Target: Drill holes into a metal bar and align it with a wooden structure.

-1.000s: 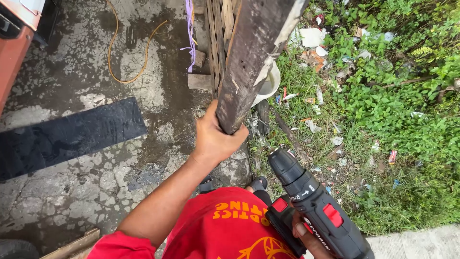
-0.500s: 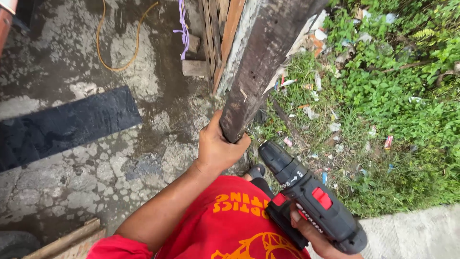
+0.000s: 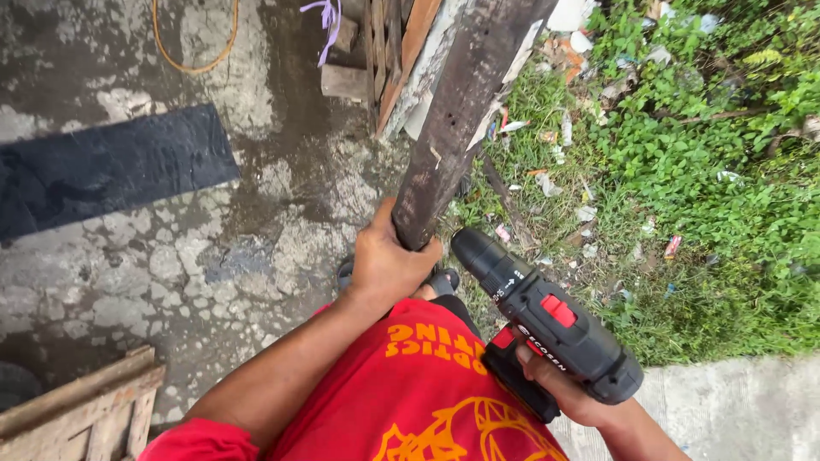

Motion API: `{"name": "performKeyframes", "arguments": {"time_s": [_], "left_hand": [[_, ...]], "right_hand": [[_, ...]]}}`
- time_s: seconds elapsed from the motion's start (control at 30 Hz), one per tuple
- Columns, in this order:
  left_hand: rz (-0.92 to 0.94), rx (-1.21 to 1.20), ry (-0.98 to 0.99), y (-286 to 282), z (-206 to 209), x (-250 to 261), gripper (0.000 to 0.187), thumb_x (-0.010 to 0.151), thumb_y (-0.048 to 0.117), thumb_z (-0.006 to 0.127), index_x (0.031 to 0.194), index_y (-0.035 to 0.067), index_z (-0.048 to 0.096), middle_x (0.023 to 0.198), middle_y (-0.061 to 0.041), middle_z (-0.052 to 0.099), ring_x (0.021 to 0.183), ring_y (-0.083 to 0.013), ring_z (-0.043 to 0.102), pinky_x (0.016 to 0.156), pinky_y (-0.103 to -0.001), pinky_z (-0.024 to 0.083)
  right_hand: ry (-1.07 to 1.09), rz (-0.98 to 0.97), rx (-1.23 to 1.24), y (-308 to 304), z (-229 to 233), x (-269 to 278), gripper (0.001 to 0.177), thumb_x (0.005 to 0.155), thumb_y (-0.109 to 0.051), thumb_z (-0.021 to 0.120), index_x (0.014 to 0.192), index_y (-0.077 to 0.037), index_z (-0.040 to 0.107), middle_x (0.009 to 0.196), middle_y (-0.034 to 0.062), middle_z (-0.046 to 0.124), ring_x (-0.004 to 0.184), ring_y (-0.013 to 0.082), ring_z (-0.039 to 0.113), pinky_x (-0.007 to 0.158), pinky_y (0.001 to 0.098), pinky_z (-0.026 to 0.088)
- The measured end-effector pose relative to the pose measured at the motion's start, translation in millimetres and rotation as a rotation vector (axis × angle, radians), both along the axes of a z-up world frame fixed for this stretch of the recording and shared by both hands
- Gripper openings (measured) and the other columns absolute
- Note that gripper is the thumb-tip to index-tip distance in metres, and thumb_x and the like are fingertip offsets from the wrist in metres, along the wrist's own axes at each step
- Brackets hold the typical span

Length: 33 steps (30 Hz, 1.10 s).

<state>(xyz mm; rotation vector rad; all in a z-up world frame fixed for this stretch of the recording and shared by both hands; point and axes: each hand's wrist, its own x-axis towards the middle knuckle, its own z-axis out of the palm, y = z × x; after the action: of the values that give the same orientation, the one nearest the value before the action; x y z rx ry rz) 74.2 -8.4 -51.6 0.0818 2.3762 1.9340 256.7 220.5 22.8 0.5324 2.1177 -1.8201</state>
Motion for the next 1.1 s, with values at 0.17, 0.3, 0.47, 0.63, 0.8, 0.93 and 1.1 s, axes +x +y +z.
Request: {"name": "performKeyframes", "arguments": {"time_s": [0.17, 0.3, 0.47, 0.63, 0.8, 0.93, 1.1], "left_hand": [[-0.081, -0.008, -0.351, -5, 33, -2, 0.039, 0.074, 0.023, 0.077, 0.105, 0.004, 0.060, 0.072, -0.009, 0.074, 0.060, -0.0222, 0.077, 0.059, -0.034, 0.062], [-0.017, -0.062, -0.059, -1, 7, 5, 0.046, 0.069, 0.020, 0.081, 0.107, 0.002, 0.061, 0.075, -0.011, 0.074, 0.069, -0.0225, 0.077, 0.062, -0.036, 0.059], [-0.043, -0.051, -0.079, 1, 7, 5, 0.038, 0.071, 0.022, 0.080, 0.099, 0.005, 0.060, 0.071, -0.010, 0.072, 0.068, -0.0247, 0.077, 0.062, -0.038, 0.059], [-0.081, -0.014, -0.080, 2, 4, 3, 0.034, 0.073, 0.021, 0.079, 0.098, 0.007, 0.061, 0.070, -0.008, 0.073, 0.069, -0.0239, 0.078, 0.062, -0.037, 0.059], [-0.080, 0.033, -0.055, 5, -3, 2, 0.035, 0.074, 0.020, 0.078, 0.100, 0.006, 0.060, 0.072, -0.008, 0.073, 0.072, -0.0246, 0.079, 0.063, -0.038, 0.060], [-0.082, -0.010, -0.029, 7, -9, -1, 0.038, 0.073, 0.020, 0.079, 0.101, 0.005, 0.060, 0.071, -0.009, 0.072, 0.070, -0.0275, 0.077, 0.062, -0.039, 0.059], [-0.054, 0.009, -0.005, 6, -8, -5, 0.042, 0.072, 0.019, 0.078, 0.107, 0.004, 0.061, 0.072, -0.010, 0.073, 0.071, -0.0280, 0.077, 0.061, -0.039, 0.059]], "right_hand": [[0.054, 0.127, 0.347, -6, 21, 2, 0.039, 0.080, -0.008, 0.075, 0.118, -0.011, 0.068, 0.092, 0.0003, 0.075, 0.080, 0.0121, 0.071, 0.067, 0.0308, 0.060], [-0.116, 0.114, 0.424, -2, 26, 8, 0.036, 0.079, -0.012, 0.079, 0.114, -0.013, 0.071, 0.085, 0.0034, 0.075, 0.076, 0.0152, 0.072, 0.066, 0.0341, 0.062], [-0.039, -0.004, 0.618, -14, 29, 25, 0.052, 0.073, -0.017, 0.084, 0.123, -0.014, 0.069, 0.103, 0.0055, 0.071, 0.099, 0.0182, 0.075, 0.087, 0.0361, 0.055], [0.001, -0.196, 0.597, -16, 14, 39, 0.054, 0.073, -0.017, 0.084, 0.124, -0.011, 0.068, 0.105, 0.0083, 0.075, 0.102, 0.0215, 0.074, 0.093, 0.0374, 0.054], [0.094, -0.070, 0.658, -14, 18, 24, 0.048, 0.075, -0.019, 0.082, 0.121, -0.011, 0.067, 0.103, 0.0078, 0.072, 0.098, 0.0217, 0.073, 0.086, 0.0373, 0.055], [0.087, 0.162, 0.698, -2, 18, -3, 0.036, 0.078, -0.021, 0.081, 0.111, -0.014, 0.071, 0.091, 0.0043, 0.072, 0.084, 0.0195, 0.072, 0.074, 0.0365, 0.057], [-0.056, 0.225, 0.603, -4, 25, -21, 0.020, 0.079, -0.018, 0.079, 0.097, -0.014, 0.074, 0.075, 0.0035, 0.072, 0.069, 0.0193, 0.071, 0.061, 0.0376, 0.060]]}}
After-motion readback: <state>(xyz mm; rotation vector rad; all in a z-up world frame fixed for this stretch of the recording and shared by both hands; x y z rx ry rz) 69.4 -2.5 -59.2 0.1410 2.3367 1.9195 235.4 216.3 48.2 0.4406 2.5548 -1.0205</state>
